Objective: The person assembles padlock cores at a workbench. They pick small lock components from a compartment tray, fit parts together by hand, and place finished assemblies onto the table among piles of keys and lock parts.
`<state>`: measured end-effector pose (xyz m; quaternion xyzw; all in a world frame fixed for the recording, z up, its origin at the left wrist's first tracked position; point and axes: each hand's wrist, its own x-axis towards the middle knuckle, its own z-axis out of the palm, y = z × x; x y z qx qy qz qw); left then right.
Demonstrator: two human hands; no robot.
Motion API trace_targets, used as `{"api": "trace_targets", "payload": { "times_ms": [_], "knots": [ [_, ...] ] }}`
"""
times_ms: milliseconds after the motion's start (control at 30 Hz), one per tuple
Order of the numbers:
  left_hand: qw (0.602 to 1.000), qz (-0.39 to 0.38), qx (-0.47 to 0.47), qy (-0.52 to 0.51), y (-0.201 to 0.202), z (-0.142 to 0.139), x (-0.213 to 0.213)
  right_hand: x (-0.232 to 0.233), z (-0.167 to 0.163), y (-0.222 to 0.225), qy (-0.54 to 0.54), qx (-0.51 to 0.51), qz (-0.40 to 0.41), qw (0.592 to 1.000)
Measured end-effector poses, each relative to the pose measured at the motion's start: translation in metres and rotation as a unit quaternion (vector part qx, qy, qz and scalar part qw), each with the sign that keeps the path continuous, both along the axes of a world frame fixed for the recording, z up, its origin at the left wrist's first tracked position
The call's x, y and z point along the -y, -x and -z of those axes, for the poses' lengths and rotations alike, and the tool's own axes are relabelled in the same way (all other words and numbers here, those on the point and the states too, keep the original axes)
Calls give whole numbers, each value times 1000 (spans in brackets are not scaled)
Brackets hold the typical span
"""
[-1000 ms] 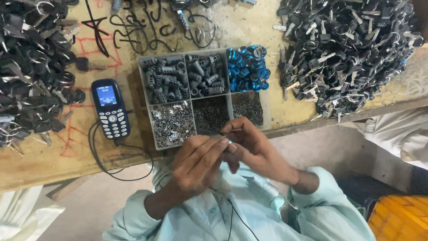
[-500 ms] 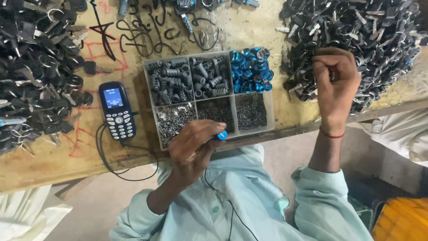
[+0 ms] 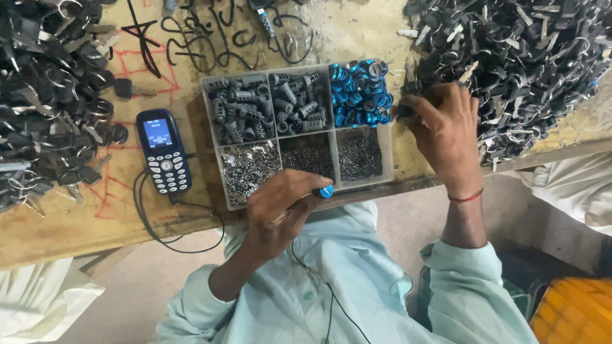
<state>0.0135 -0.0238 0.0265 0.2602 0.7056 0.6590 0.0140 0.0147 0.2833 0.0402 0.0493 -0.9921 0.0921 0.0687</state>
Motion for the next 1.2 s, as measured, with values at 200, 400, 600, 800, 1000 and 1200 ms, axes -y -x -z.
{"api": "trace_targets", "payload": {
  "times_ms": [200,400,600,800,1000,1200],
  "knots": [
    [999,-1,-46,-9,1,-4,1,-27,1,-15,353,-48,-2,934],
    [996,43,-77,-6,-2,-3,-3,43,-23,-60,661,51,45,747],
    [990,24,-139,32,-5,-6,2,86,-20,-62,265,56,-174,947],
    [986,27,-152,58,-5,-9,10,85,-34,-59,283,85,-86,952],
    [987,49,-131,77,-8,-7,8,95,-47,-47,200,127,-217,947],
    [995,59,-65,55,-10,-9,4,99,-59,-33,249,182,-227,924]
  ]
}}
